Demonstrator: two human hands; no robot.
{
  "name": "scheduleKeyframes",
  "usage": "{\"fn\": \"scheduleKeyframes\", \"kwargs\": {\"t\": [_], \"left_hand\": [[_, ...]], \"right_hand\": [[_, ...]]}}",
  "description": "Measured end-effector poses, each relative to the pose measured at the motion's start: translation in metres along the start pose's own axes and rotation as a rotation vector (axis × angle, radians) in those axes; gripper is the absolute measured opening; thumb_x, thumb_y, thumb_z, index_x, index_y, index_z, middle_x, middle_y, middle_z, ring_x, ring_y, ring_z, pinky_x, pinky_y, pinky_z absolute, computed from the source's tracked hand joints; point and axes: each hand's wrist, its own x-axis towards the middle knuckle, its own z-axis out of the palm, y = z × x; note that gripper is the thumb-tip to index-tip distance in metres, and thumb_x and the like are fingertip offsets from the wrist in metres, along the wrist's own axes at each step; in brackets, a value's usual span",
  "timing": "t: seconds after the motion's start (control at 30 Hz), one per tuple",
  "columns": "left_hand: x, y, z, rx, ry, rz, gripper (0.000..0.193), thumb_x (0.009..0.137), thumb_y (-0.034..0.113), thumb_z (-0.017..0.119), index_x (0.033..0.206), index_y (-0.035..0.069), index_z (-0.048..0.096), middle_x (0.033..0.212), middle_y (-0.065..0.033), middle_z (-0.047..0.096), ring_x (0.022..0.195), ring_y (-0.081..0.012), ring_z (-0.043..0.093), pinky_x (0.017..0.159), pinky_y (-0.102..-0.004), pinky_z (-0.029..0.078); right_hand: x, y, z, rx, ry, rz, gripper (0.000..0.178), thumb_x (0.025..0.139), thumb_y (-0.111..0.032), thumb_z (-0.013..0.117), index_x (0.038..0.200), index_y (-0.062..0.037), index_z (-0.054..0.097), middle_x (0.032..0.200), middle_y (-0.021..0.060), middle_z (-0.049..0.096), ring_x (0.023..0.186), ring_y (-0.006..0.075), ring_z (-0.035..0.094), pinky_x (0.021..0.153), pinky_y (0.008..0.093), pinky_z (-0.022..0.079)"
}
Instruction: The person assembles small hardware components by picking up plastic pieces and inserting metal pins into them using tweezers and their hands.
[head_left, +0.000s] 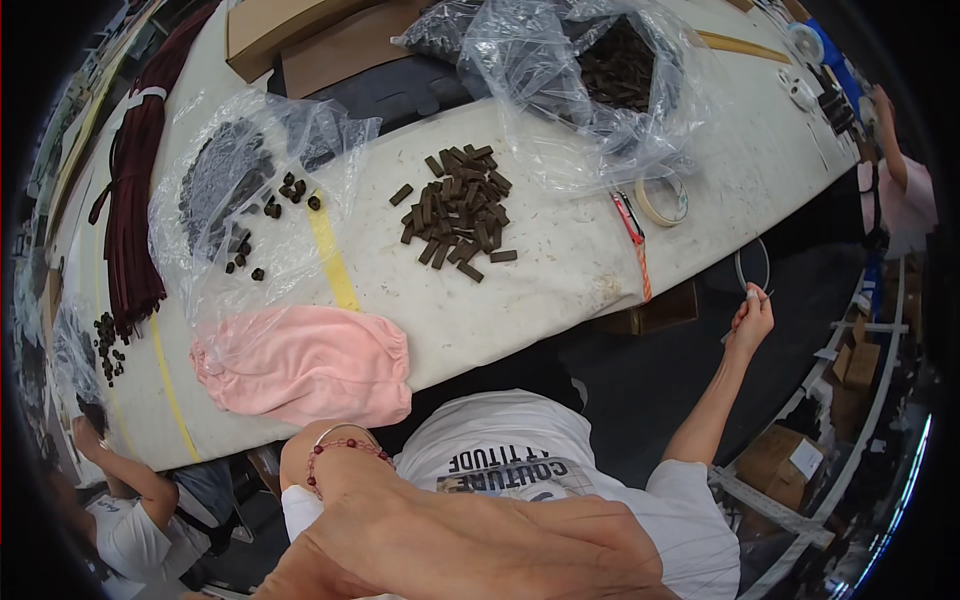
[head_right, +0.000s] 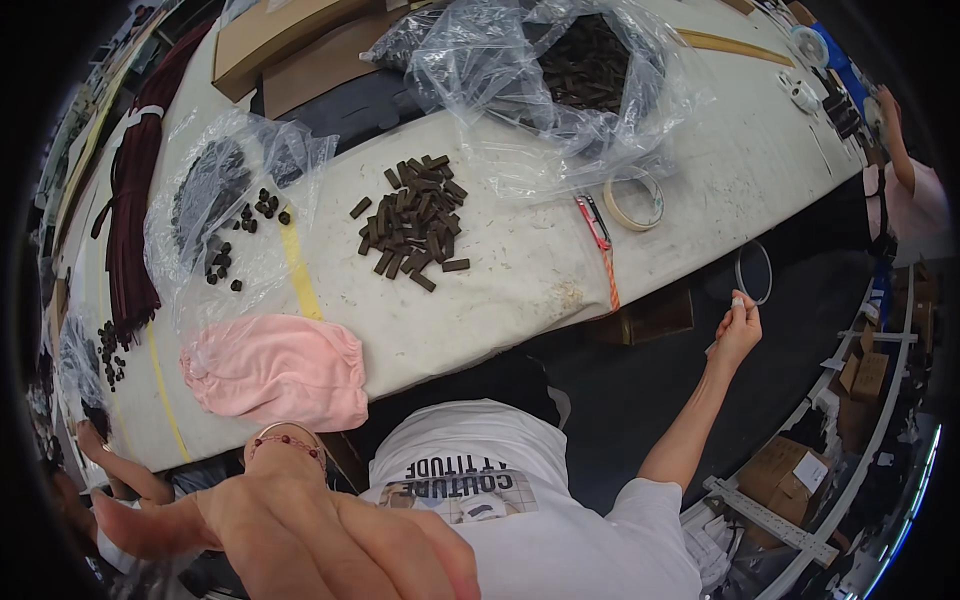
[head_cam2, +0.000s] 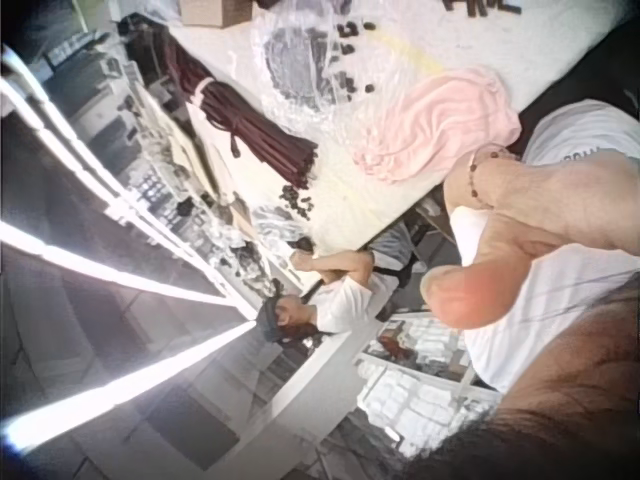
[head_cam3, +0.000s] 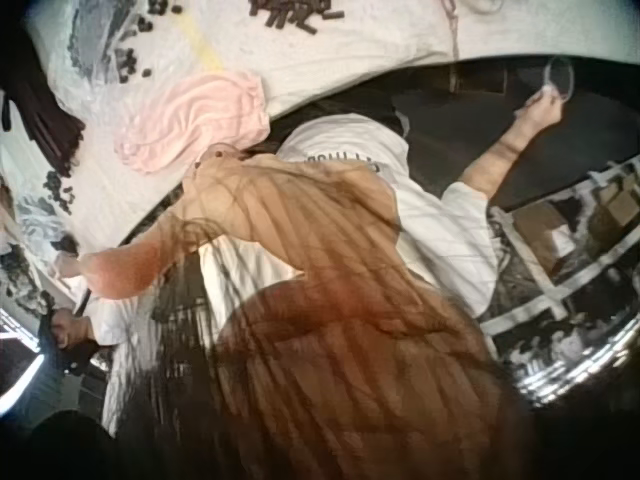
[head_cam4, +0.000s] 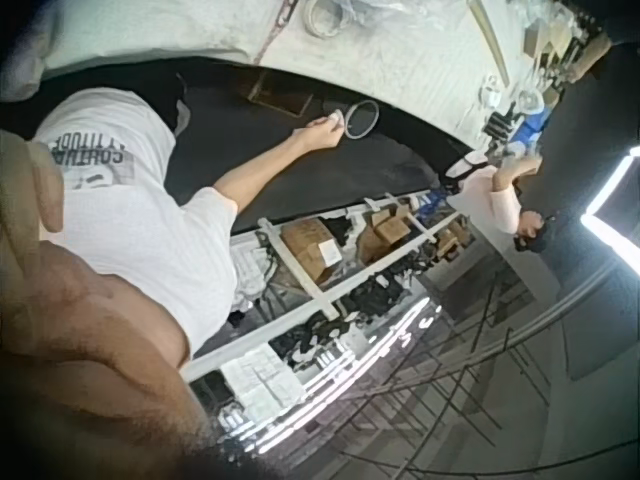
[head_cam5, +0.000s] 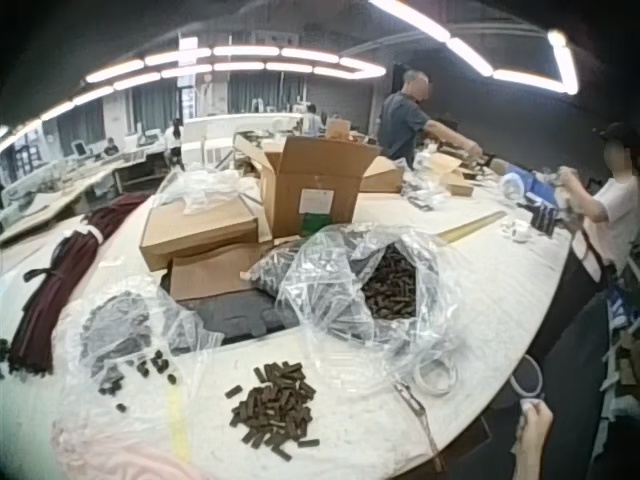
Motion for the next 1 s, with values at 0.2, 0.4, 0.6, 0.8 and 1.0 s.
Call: {"fn": "scheduleKeyframes", "kwargs": {"t": [0.2, 0.4, 0.6, 0.8, 1.0], "left_hand": [[0.027, -0.026, 0.022, 0.035, -0.039, -0.082, 0.057, 0.094, 0.042, 0.022, 0.098, -0.006, 0.051, 0.077, -0.0196, 0.061, 0.09, -0.0298, 0.052, 0.087, -0.0438, 0.038], [0.037, -0.072, -0.005, -0.076, 0.386, -0.15, 0.046, 0.096, 0.037, 0.024, 0.059, 0.011, 0.034, 0.04, 0.0054, 0.022, 0.033, -0.0067, 0.016, 0.037, -0.0186, 0.027], [0.008, -0.134, -0.021, 1.575, 0.051, -0.333, 0.037, 0.077, 0.011, 0.063, 0.107, -0.001, 0.045, 0.092, -0.0152, 0.051, 0.077, -0.0227, 0.052, 0.069, -0.0302, 0.044], [-0.006, -0.178, -0.031, 2.115, -0.433, -0.496, 0.077, 0.071, 0.028, 0.065, 0.129, -0.005, 0.027, 0.135, -0.0239, 0.027, 0.126, -0.039, 0.023, 0.102, -0.0486, 0.015], [-0.013, -0.187, -0.036, 2.214, -0.483, -0.58, 0.081, 0.073, 0.03, 0.063, 0.131, -0.006, 0.02, 0.136, -0.025, 0.023, 0.129, -0.0386, 0.018, 0.104, -0.0479, 0.009]], "right_hand": [[0.005, 0.147, -0.063, -0.193, 0.099, 0.424, 0.01, 0.076, -0.008, 0.055, 0.084, -0.0042, 0.058, 0.051, -0.003, 0.044, 0.034, 0.0039, 0.035, 0.031, 0.0181, 0.025], [-0.03, 0.237, -0.097, -0.436, 0.248, 0.667, 0.008, 0.07, -0.01, 0.056, 0.068, -0.0017, 0.056, 0.054, 0.0037, 0.048, 0.039, 0.0124, 0.045, 0.04, 0.026, 0.042], [-0.044, 0.267, -0.074, -0.53, 0.189, 0.873, 0.026, 0.076, -0.022, 0.06, 0.087, 0.0019, 0.059, 0.074, 0.0125, 0.062, 0.057, 0.0195, 0.062, 0.051, 0.0305, 0.05], [-0.047, 0.287, -0.048, -0.752, 0.093, 0.781, 0.04, 0.076, -0.032, 0.062, 0.103, -0.0033, 0.054, 0.096, 0.0171, 0.061, 0.089, 0.0336, 0.06, 0.079, 0.0408, 0.047], [-0.026, 0.294, -0.043, -0.664, 0.055, 0.864, 0.042, 0.08, -0.031, 0.059, 0.107, -0.0011, 0.047, 0.101, 0.019, 0.059, 0.097, 0.0347, 0.056, 0.083, 0.0419, 0.046]]}}
